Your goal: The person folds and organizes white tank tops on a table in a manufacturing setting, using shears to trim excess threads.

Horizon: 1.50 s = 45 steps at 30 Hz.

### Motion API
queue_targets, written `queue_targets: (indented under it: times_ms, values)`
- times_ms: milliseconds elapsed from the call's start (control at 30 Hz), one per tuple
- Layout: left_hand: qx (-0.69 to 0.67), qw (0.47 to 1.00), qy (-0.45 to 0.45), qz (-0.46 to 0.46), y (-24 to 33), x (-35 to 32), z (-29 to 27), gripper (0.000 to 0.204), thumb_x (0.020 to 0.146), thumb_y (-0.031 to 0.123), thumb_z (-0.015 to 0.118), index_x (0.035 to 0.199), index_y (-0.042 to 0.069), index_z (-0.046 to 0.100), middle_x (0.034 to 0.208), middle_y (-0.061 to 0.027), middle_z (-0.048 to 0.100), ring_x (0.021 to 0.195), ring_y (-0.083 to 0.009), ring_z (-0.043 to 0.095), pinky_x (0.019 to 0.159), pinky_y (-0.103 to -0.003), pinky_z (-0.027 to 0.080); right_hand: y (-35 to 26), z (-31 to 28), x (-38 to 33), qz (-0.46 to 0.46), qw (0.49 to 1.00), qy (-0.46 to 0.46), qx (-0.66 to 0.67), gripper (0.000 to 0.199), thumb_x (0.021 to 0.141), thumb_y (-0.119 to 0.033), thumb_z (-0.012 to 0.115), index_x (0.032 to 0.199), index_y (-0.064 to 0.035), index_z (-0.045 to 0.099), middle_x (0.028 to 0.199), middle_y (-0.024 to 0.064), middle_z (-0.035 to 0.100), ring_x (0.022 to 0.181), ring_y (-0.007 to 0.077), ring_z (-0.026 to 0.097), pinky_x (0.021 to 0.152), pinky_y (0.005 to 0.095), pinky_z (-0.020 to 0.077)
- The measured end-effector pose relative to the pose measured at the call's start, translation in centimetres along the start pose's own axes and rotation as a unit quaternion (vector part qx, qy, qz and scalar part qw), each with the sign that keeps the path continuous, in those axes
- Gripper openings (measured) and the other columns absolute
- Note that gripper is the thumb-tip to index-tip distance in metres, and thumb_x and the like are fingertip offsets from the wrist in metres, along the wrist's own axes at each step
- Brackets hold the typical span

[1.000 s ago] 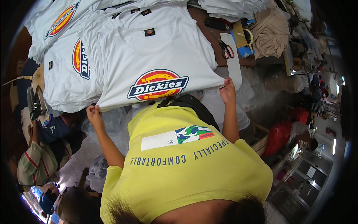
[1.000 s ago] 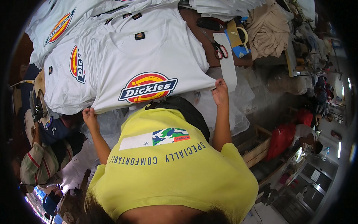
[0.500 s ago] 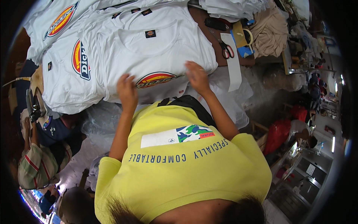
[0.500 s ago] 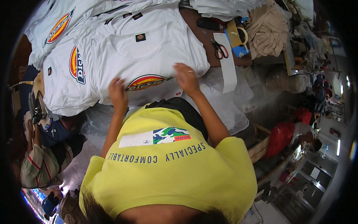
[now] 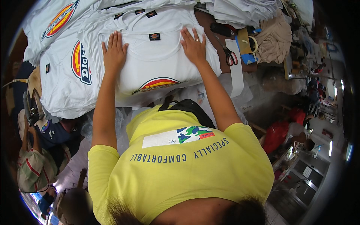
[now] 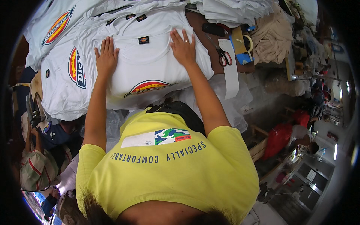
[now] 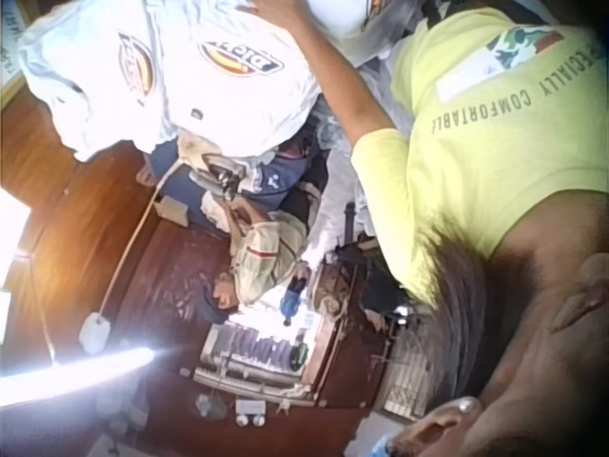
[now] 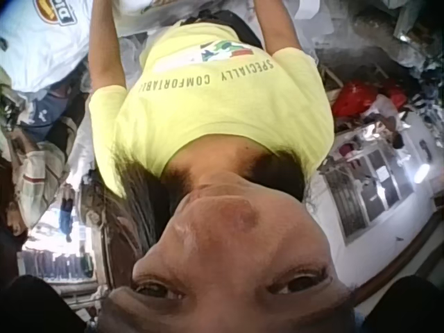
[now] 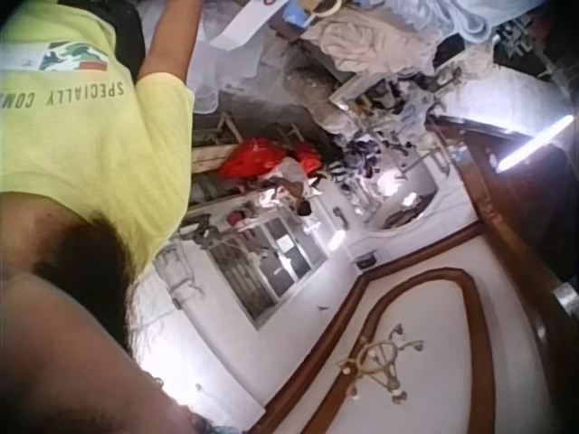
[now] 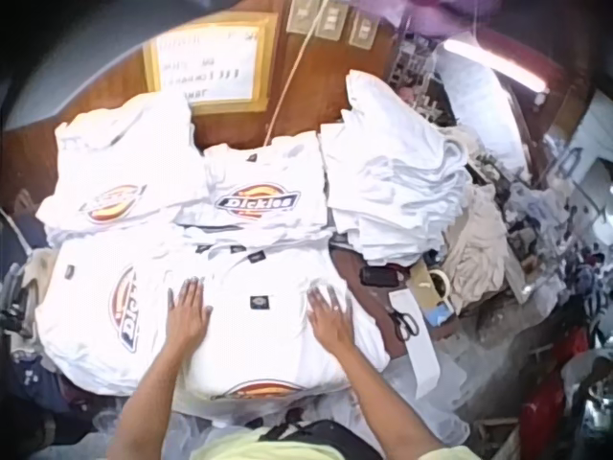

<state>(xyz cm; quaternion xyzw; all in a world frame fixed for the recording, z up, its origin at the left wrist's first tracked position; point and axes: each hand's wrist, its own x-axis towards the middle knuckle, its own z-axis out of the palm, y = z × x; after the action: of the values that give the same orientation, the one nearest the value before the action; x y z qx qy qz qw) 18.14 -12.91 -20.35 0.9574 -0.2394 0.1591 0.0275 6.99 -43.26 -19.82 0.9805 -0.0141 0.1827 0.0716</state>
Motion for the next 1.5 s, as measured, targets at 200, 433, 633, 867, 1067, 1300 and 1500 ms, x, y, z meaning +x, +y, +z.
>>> queue_targets:
  times_ms: [200,433,633,867,1067,1300,1500]
  values:
    - [-0.071,0.993,0.065,-0.071,3.1,-0.1,-0.6,0.048,0.091,0.026,0.043,0.135,0.007,0.035,0.144,-0.0103,0.028,0.135,-0.0303,0.019,0.103,-0.061,0.010,3.2,2.7,4.6,0.106,0.965,0.016,0.238,0.059,0.084,-0.049,0.051,0.134,-0.0206,0.038,0.135,0.0017,0.042,0.129,0.0225,0.033,0.104,0.0493,0.0203]
    - [-0.254,0.909,-0.106,0.313,16.6,-4.8,-4.0,0.066,0.087,0.049,0.040,0.138,0.009,0.029,0.145,-0.0083,0.024,0.135,-0.0262,0.020,0.108,-0.048,0.016,4.6,1.6,7.4,0.114,0.964,-0.003,0.238,0.028,0.077,-0.037,0.064,0.087,-0.0116,0.063,0.104,0.0047,0.063,0.102,0.0288,0.054,0.093,0.0480,0.0329]
    - [-0.250,0.894,-0.151,0.339,16.7,-4.4,-3.9,0.076,0.085,0.058,0.038,0.139,0.007,0.026,0.146,-0.0096,0.022,0.136,-0.0259,0.017,0.109,-0.045,0.014,6.0,1.2,9.8,0.149,0.930,-0.038,0.334,0.019,0.081,-0.029,0.059,0.090,-0.0121,0.062,0.076,0.0088,0.066,0.072,0.0330,0.061,0.063,0.0390,0.0467]
    - [-0.284,0.890,-0.151,0.323,16.9,-4.0,-4.0,0.072,0.086,0.056,0.038,0.138,0.007,0.030,0.145,-0.0111,0.026,0.135,-0.0271,0.019,0.109,-0.044,0.014,6.0,4.4,11.0,0.135,0.920,-0.086,0.357,0.025,0.078,-0.037,0.062,0.091,-0.0158,0.064,0.081,0.0107,0.065,0.077,0.0316,0.061,0.067,0.0387,0.0466]
    - [-0.306,0.942,0.050,0.128,5.4,2.4,-2.6,0.046,0.076,0.010,0.058,0.121,0.008,0.048,0.120,-0.0128,0.051,0.113,-0.0305,0.044,0.094,-0.044,0.033,7.5,4.1,11.3,0.131,0.908,-0.143,0.371,0.033,0.072,-0.040,0.069,0.090,-0.0132,0.065,0.086,0.0117,0.066,0.084,0.0301,0.061,0.073,0.0354,0.0464]
    - [-0.169,0.981,0.003,0.094,-4.7,5.9,-1.9,0.028,0.085,0.031,0.056,0.103,0.009,0.057,0.096,-0.0099,0.056,0.092,-0.0265,0.051,0.076,-0.038,0.040,8.1,5.3,11.7,0.109,0.883,-0.133,0.437,0.032,0.071,-0.035,0.072,0.088,-0.0088,0.065,0.083,0.0084,0.065,0.079,0.0209,0.059,0.073,0.0316,0.0451]
    - [-0.340,0.926,-0.122,-0.108,-7.2,9.0,-3.6,0.033,0.085,0.039,0.056,0.092,0.006,0.057,0.070,-0.0156,0.063,0.067,-0.0332,0.061,0.062,-0.037,0.045,8.2,4.4,12.0,0.150,0.902,-0.118,0.387,0.035,0.070,-0.040,0.072,0.089,-0.0113,0.066,0.084,0.0074,0.066,0.079,0.0217,0.061,0.073,0.0312,0.0455]
